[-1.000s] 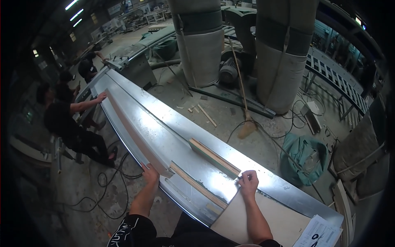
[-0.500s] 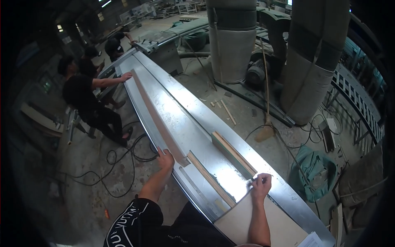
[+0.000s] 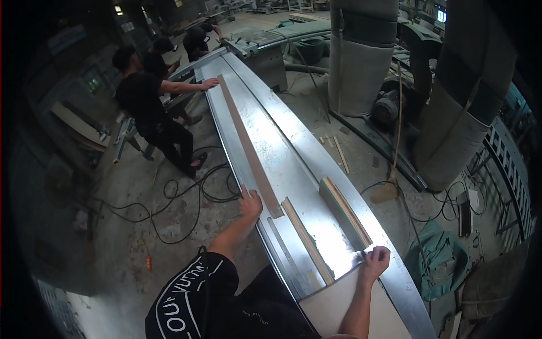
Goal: Assembling, positioning, and marking components of a large aluminum frame structure using wooden blocks and a marker.
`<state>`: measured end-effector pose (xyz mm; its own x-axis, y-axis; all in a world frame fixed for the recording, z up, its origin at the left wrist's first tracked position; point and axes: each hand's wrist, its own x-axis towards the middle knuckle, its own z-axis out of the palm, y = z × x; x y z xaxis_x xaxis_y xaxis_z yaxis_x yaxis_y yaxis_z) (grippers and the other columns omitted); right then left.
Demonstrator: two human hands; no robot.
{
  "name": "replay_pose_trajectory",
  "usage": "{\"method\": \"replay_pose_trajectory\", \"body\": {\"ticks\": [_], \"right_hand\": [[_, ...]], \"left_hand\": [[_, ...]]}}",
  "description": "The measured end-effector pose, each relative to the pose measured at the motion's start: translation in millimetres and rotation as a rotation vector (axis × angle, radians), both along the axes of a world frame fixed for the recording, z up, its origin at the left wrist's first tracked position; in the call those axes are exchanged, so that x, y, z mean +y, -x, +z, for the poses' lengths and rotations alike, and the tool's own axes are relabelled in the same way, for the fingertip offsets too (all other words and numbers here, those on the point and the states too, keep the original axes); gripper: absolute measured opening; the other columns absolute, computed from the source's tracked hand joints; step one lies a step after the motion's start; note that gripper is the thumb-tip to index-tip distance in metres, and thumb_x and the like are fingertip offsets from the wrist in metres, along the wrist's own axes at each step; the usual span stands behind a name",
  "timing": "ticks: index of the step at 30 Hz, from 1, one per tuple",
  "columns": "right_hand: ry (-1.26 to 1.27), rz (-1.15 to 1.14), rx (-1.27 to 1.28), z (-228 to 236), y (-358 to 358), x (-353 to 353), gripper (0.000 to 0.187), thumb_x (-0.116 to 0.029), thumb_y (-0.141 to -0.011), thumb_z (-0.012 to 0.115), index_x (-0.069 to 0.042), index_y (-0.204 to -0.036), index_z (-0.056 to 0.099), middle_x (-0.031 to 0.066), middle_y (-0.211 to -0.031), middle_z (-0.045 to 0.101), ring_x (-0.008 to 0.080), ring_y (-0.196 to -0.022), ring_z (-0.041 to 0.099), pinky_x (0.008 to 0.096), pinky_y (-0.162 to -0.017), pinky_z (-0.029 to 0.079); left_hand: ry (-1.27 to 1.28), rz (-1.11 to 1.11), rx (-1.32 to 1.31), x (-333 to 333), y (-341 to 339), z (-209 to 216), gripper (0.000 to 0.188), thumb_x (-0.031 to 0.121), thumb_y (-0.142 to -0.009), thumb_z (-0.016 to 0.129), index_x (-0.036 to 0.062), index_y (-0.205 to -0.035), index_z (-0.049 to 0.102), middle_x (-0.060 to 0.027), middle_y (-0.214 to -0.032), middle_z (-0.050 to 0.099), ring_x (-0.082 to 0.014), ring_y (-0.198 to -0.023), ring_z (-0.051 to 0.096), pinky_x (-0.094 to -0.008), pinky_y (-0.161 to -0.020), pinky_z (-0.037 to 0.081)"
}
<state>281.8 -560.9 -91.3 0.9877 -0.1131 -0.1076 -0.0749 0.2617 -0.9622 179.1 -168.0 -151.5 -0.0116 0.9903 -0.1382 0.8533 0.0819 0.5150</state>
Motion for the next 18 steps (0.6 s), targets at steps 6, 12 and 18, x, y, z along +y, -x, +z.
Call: {"method": "replay_pose_trajectory", "body": {"ticks": [6,12,18], "right_hand": [[0.069,-0.001,-0.080,-4,-1,3,0.009,0.001,-0.086,0.050,-0.003,-0.079,0.047,0.0003,-0.074,0.044,0.0046,-0.061,0.040,0.0163,-0.047,0.034],[0.063,0.029,-0.068,-9,-1,-3,0.009,0.000,-0.087,0.047,-0.003,-0.079,0.047,0.0011,-0.074,0.045,0.0064,-0.063,0.041,0.0183,-0.052,0.036],[0.094,0.033,-0.087,-9,-2,-2,0.009,0.003,-0.085,0.046,-0.003,-0.078,0.047,0.0015,-0.074,0.046,0.0070,-0.064,0.042,0.0189,-0.054,0.037]], "left_hand": [[0.000,0.016,-0.012,2,3,-2,0.055,0.047,-0.085,0.032,0.0312,-0.137,0.025,-0.0235,-0.110,0.048,-0.0414,-0.097,0.053,-0.0507,-0.085,0.040],[0.014,0.011,-0.009,4,1,-5,0.055,0.046,-0.085,0.033,0.0316,-0.137,0.025,-0.0231,-0.113,0.048,-0.0414,-0.098,0.053,-0.0508,-0.086,0.039],[-0.001,0.021,-0.015,7,0,-11,0.054,0.046,-0.084,0.034,0.0337,-0.137,0.026,-0.0227,-0.113,0.048,-0.0414,-0.099,0.053,-0.0512,-0.086,0.039]]}}
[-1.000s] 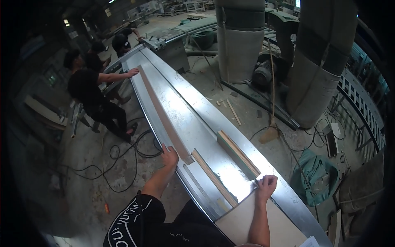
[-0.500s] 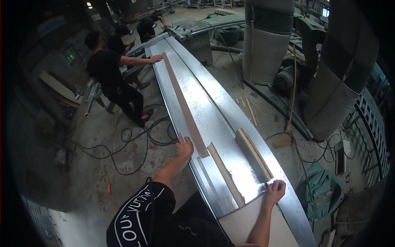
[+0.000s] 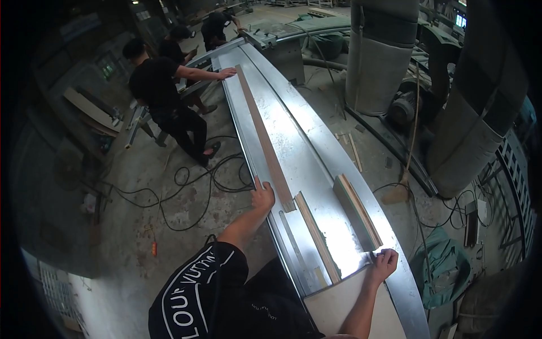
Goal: Assembling, positioning, and marking components of a large aluminum frame structure using wooden blocks and a marker.
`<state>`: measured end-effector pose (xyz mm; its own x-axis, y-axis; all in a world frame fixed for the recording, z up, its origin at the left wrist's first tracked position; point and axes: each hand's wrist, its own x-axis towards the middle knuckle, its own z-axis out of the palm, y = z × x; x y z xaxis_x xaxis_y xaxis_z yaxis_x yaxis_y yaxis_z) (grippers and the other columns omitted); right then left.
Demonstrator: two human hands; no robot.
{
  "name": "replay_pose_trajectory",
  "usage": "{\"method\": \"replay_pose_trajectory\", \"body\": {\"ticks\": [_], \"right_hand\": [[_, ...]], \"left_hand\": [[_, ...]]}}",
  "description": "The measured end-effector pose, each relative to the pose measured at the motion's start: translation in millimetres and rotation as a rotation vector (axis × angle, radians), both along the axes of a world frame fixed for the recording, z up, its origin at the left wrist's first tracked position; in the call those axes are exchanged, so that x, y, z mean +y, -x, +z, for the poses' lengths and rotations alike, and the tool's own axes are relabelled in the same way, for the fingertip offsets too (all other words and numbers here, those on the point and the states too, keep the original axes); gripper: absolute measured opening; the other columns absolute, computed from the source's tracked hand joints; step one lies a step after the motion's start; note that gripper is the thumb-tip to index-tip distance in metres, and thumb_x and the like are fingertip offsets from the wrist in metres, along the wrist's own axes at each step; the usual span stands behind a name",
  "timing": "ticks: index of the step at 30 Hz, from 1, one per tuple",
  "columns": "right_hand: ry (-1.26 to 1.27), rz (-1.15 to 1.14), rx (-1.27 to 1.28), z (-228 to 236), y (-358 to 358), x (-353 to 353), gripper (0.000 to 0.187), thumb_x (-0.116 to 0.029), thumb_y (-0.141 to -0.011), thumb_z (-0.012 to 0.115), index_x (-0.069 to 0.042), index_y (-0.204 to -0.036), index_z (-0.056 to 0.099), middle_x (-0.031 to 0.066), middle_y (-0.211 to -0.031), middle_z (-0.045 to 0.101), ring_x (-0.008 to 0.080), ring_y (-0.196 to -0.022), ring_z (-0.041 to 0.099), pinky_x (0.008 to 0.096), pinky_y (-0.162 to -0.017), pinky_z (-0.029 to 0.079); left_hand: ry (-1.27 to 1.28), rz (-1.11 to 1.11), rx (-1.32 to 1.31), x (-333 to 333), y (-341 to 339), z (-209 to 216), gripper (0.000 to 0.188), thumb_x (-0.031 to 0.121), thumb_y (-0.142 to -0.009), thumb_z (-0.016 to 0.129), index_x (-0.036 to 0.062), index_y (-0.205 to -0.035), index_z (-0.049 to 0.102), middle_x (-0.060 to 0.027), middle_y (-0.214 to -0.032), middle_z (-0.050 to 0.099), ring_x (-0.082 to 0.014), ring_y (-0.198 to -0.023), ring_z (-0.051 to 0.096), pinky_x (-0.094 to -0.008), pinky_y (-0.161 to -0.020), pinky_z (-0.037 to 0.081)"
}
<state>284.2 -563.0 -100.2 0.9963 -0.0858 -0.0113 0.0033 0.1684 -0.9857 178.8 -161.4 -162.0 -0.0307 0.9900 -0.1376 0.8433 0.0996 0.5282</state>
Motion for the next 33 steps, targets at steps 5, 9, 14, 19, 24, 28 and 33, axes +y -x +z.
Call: {"method": "replay_pose_trajectory", "body": {"ticks": [5,9,14,19,24,28,33], "right_hand": [[0.037,0.025,-0.012,-5,-2,-1,0.009,0.004,-0.085,0.046,-0.002,-0.078,0.047,0.0016,-0.074,0.046,0.0070,-0.064,0.042,0.0188,-0.054,0.038],[0.005,0.015,-0.034,-4,0,-1,0.008,0.003,-0.085,0.047,-0.003,-0.081,0.048,0.0014,-0.077,0.046,0.0063,-0.065,0.042,0.0185,-0.053,0.036],[-0.069,-0.012,0.004,8,2,5,0.006,0.001,-0.087,0.049,-0.003,-0.091,0.049,0.0011,-0.080,0.046,0.0042,-0.066,0.041,0.0159,-0.050,0.033],[-0.056,0.005,0.016,4,0,4,0.009,0.000,-0.087,0.050,-0.003,-0.096,0.049,0.0012,-0.084,0.047,0.0033,-0.065,0.041,0.0143,-0.049,0.033],[-0.029,0.019,0.031,5,1,3,0.009,0.001,-0.087,0.050,-0.003,-0.095,0.050,0.0012,-0.084,0.047,0.0032,-0.066,0.042,0.0143,-0.049,0.033],[0.025,0.002,0.011,4,1,3,0.008,0.001,-0.086,0.051,-0.002,-0.093,0.050,0.0009,-0.083,0.046,0.0032,-0.065,0.041,0.0145,-0.048,0.032],[0.025,-0.008,0.005,3,1,3,0.007,0.001,-0.086,0.052,-0.002,-0.092,0.051,0.0005,-0.082,0.046,0.0029,-0.063,0.039,0.0143,-0.046,0.030]], "left_hand": [[0.011,0.014,0.020,-2,1,3,0.054,0.046,-0.085,0.033,0.0340,-0.137,0.025,-0.0225,-0.113,0.047,-0.0416,-0.098,0.053,-0.0513,-0.086,0.038],[0.023,-0.008,0.020,0,3,0,0.055,0.046,-0.085,0.033,0.0333,-0.137,0.024,-0.0229,-0.113,0.047,-0.0417,-0.098,0.052,-0.0513,-0.087,0.038],[0.023,-0.014,0.011,-1,2,1,0.055,0.046,-0.085,0.031,0.0317,-0.138,0.024,-0.0241,-0.113,0.047,-0.0421,-0.100,0.052,-0.0513,-0.087,0.038],[0.031,-0.023,-0.015,-3,1,8,0.055,0.046,-0.085,0.031,0.0308,-0.138,0.024,-0.0250,-0.114,0.046,-0.0425,-0.101,0.051,-0.0514,-0.087,0.038],[0.023,-0.026,-0.013,-3,2,8,0.055,0.046,-0.085,0.032,0.0305,-0.138,0.024,-0.0254,-0.114,0.046,-0.0424,-0.101,0.051,-0.0513,-0.088,0.037],[0.029,-0.027,-0.014,-5,3,11,0.056,0.047,-0.085,0.032,0.0304,-0.138,0.024,-0.0253,-0.114,0.046,-0.0424,-0.101,0.051,-0.0513,-0.088,0.037],[0.019,-0.027,-0.014,-5,3,9,0.056,0.047,-0.085,0.032,0.0305,-0.138,0.023,-0.0254,-0.113,0.046,-0.0427,-0.100,0.051,-0.0511,-0.088,0.037]]}}
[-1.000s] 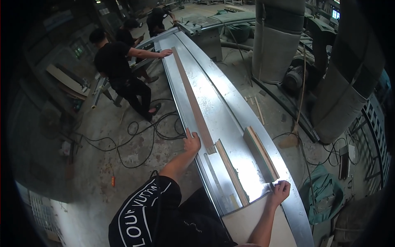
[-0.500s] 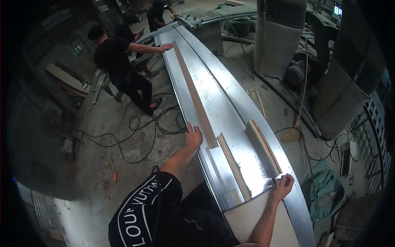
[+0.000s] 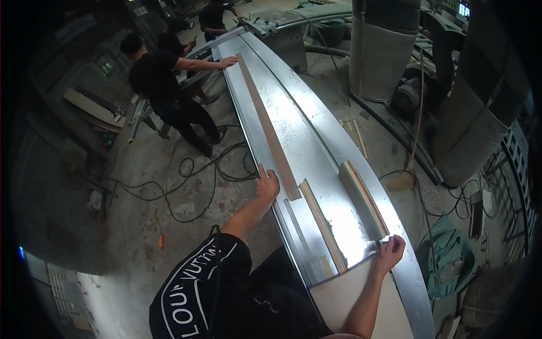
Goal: Assembling, positioning, and marking components of a large aluminum frame structure using wooden blocks and a marker.
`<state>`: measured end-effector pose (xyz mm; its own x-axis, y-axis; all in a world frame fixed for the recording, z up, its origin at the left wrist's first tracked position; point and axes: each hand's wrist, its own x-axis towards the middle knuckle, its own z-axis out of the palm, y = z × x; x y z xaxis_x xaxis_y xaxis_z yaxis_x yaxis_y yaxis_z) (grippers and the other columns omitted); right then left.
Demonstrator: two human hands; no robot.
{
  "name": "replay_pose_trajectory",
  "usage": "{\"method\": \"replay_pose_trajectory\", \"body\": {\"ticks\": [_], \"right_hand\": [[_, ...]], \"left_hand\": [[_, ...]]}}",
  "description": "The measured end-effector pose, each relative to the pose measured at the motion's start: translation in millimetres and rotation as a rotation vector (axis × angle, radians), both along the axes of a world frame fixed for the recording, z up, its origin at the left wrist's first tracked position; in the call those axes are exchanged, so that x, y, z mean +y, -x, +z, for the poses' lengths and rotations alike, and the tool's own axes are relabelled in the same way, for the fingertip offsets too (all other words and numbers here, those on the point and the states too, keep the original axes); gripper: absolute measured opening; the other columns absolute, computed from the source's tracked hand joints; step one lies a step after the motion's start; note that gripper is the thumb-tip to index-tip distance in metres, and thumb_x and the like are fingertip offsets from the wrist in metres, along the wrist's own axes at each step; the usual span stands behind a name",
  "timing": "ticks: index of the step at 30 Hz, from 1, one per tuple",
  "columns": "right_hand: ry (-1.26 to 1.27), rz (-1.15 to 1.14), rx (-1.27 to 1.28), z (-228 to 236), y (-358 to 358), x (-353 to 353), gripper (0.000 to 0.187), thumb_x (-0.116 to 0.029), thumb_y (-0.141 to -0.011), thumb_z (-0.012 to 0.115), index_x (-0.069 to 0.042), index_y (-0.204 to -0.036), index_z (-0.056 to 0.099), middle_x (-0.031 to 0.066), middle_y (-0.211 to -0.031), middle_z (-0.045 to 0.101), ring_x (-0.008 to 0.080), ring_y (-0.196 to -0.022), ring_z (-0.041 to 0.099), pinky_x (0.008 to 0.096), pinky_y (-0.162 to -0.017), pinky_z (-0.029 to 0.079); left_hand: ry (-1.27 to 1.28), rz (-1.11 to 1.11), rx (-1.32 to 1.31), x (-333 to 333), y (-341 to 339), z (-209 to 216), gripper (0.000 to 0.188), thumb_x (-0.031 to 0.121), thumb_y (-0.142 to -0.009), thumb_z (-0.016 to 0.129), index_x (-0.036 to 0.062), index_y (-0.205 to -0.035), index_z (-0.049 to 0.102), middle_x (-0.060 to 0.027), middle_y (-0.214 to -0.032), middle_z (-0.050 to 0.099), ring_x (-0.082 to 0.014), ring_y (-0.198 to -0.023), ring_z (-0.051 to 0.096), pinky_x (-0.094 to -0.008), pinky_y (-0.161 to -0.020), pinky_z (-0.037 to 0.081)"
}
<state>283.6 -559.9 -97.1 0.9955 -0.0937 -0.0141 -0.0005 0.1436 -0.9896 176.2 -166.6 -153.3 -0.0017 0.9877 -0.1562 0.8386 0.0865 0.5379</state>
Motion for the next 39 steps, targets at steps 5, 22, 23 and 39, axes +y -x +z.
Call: {"method": "replay_pose_trajectory", "body": {"ticks": [5,22,23,39], "right_hand": [[-0.023,0.028,0.029,3,0,0,0.006,0.000,-0.086,0.052,-0.002,-0.091,0.051,0.0001,-0.080,0.044,0.0028,-0.062,0.038,0.0145,-0.046,0.030],[0.017,0.028,0.015,3,-1,1,0.003,0.000,-0.086,0.052,-0.002,-0.088,0.051,-0.0001,-0.079,0.044,0.0025,-0.060,0.037,0.0147,-0.043,0.029],[0.017,0.032,0.016,3,-1,1,0.003,0.000,-0.086,0.052,-0.002,-0.088,0.051,-0.0001,-0.079,0.044,0.0025,-0.060,0.037,0.0147,-0.043,0.029],[0.009,0.058,0.020,0,-1,1,0.003,0.000,-0.087,0.052,-0.002,-0.087,0.051,-0.0011,-0.078,0.043,0.0024,-0.061,0.035,0.0149,-0.043,0.027]], "left_hand": [[0.005,0.005,-0.004,2,0,-2,0.056,0.046,-0.085,0.032,0.0305,-0.138,0.023,-0.0252,-0.112,0.046,-0.0432,-0.099,0.051,-0.0511,-0.087,0.038],[0.049,0.007,-0.017,-3,-1,10,0.058,0.049,-0.085,0.031,0.0296,-0.139,0.024,-0.0259,-0.116,0.046,-0.0410,-0.107,0.048,-0.0474,-0.092,0.035],[0.043,0.000,-0.020,-3,-1,10,0.058,0.049,-0.085,0.032,0.0291,-0.139,0.024,-0.0260,-0.116,0.046,-0.0410,-0.107,0.047,-0.0471,-0.092,0.035],[0.018,0.030,-0.011,-3,-3,8,0.054,0.046,-0.085,0.032,0.0337,-0.137,0.026,-0.0234,-0.113,0.046,-0.0417,-0.100,0.052,-0.0499,-0.088,0.037]]}}
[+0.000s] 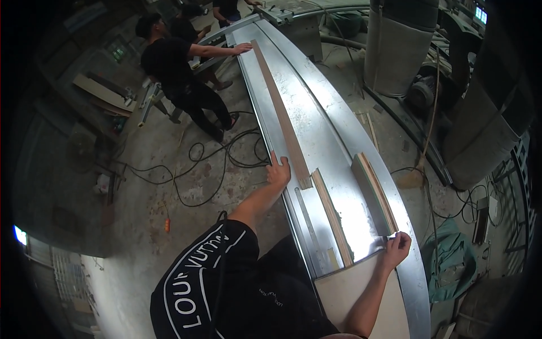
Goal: Assembling, positioning, and marking components of a large aluminum frame structure using wooden blocks and a marker.
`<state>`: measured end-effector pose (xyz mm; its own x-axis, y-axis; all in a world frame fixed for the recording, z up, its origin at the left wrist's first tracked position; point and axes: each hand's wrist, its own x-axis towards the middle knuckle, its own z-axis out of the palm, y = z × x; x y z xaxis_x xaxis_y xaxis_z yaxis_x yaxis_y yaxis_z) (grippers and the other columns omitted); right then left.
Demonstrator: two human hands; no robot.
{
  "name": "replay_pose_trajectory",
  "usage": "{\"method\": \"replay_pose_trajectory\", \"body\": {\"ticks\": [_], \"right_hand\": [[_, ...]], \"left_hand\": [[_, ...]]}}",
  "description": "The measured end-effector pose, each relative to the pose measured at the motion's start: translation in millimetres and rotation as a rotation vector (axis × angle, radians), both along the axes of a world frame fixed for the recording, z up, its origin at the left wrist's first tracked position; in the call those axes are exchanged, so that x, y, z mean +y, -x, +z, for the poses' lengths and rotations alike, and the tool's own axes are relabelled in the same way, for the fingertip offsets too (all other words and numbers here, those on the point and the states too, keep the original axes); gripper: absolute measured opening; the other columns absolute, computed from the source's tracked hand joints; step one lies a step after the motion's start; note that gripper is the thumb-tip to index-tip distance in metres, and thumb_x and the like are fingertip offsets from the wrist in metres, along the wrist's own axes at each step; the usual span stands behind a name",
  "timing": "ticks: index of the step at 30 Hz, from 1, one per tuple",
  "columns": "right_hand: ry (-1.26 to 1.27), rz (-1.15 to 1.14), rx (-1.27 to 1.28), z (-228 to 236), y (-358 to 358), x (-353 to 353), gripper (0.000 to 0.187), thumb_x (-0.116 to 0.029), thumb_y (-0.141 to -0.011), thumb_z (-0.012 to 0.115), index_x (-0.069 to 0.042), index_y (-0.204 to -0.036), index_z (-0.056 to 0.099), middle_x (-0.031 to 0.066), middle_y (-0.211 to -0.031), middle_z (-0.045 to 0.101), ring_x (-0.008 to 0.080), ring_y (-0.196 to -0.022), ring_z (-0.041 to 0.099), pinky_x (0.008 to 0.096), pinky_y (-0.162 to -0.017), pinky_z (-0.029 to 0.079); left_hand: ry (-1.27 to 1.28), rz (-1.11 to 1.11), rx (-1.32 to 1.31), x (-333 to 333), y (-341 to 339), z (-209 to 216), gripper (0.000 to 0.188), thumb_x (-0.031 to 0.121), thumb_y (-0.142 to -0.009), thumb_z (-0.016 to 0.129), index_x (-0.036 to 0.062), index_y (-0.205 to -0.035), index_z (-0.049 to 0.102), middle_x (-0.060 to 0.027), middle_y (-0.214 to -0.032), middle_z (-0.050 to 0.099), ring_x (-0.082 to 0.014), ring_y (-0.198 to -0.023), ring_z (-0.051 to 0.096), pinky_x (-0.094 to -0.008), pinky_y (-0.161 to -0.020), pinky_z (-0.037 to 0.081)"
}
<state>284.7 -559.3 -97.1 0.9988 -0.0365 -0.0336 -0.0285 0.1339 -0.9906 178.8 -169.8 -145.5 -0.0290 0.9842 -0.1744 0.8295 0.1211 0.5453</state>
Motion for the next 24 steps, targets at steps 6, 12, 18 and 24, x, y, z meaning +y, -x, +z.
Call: {"method": "replay_pose_trajectory", "body": {"ticks": [6,12,18,24], "right_hand": [[0.010,0.003,0.001,2,1,-1,0.003,0.000,-0.086,0.052,-0.002,-0.088,0.051,-0.0011,-0.080,0.043,0.0025,-0.063,0.036,0.0145,-0.044,0.028],[-0.019,0.003,0.019,-3,-1,-3,0.003,0.000,-0.086,0.052,-0.002,-0.088,0.051,-0.0009,-0.079,0.044,0.0022,-0.061,0.036,0.0142,-0.044,0.028],[-0.017,0.002,0.029,-1,-1,0,0.004,0.001,-0.086,0.052,-0.002,-0.087,0.051,-0.0009,-0.079,0.044,0.0020,-0.060,0.036,0.0140,-0.043,0.028],[-0.044,-0.010,0.046,-3,-1,-1,0.004,0.001,-0.086,0.052,-0.002,-0.087,0.051,-0.0008,-0.079,0.044,0.0020,-0.060,0.036,0.0139,-0.043,0.028]], "left_hand": [[0.006,-0.011,-0.013,5,4,-5,0.054,0.046,-0.085,0.031,0.0336,-0.137,0.025,-0.0235,-0.113,0.046,-0.0417,-0.100,0.052,-0.0499,-0.088,0.037],[-0.011,-0.011,-0.043,5,4,-10,0.054,0.046,-0.085,0.032,0.0334,-0.137,0.025,-0.0238,-0.113,0.046,-0.0422,-0.098,0.052,-0.0503,-0.088,0.037],[-0.015,0.003,-0.005,0,-1,0,0.055,0.047,-0.084,0.033,0.0338,-0.137,0.025,-0.0237,-0.114,0.046,-0.0431,-0.099,0.052,-0.0510,-0.089,0.036],[-0.016,0.006,-0.006,8,2,-14,0.053,0.045,-0.085,0.031,0.0346,-0.137,0.026,-0.0231,-0.112,0.047,-0.0421,-0.098,0.053,-0.0511,-0.088,0.036]]}}
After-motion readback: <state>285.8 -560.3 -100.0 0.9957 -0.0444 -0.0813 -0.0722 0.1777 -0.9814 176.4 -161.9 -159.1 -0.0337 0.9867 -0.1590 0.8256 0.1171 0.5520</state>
